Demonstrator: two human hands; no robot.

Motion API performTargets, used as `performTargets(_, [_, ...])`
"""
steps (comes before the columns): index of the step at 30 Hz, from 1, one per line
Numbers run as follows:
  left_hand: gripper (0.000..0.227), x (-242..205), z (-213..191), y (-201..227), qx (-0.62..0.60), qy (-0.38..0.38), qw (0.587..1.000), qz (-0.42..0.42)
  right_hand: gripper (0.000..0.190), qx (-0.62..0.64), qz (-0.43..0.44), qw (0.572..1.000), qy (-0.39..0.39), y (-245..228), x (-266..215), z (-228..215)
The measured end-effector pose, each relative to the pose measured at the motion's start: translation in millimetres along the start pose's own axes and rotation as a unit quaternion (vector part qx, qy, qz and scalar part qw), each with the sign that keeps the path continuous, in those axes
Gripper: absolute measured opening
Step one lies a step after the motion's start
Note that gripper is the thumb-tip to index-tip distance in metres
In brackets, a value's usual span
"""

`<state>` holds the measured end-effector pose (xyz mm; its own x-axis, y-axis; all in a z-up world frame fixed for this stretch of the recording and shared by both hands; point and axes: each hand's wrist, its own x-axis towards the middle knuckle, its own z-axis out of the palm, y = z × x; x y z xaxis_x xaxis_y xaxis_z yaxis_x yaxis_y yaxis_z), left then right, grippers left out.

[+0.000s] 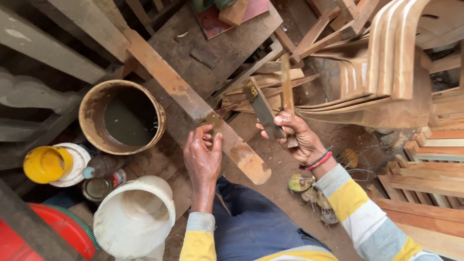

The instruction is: The person sharpens a metal chisel by rubbing it against a whetstone dipped in a bucket of water.

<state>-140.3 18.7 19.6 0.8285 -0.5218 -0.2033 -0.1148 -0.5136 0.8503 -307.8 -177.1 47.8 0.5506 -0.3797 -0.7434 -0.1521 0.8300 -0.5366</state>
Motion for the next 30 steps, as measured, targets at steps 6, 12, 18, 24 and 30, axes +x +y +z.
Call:
performTargets(6, [0.027,10,7,12,-0.118,-0.032,0.989,-0.081,0.047,0.099,0.031,0.989,-0.109,6,-7,10])
performTargets(12, [0.061,21,9,26,-0.175,-0.046,0.983,0.039,0.042,0.090,0.036,0.993,-0.061,20,-8,9])
performTargets(18, [0.055,24,7,26,-0.200,-0.069,0.977,0.038,0.033,0.087,0.055,0.991,-0.083,23,-8,10])
performTargets(24, [0.048,25,5,23,-0.187,-0.058,0.979,0.054,0.040,0.083,0.069,0.989,-0.102,21,-11,13])
performTargets(30, [0.048,24,1,16,-0.174,-0.049,0.983,0.039,0.026,0.042,0.041,0.992,-0.112,22,-7,17])
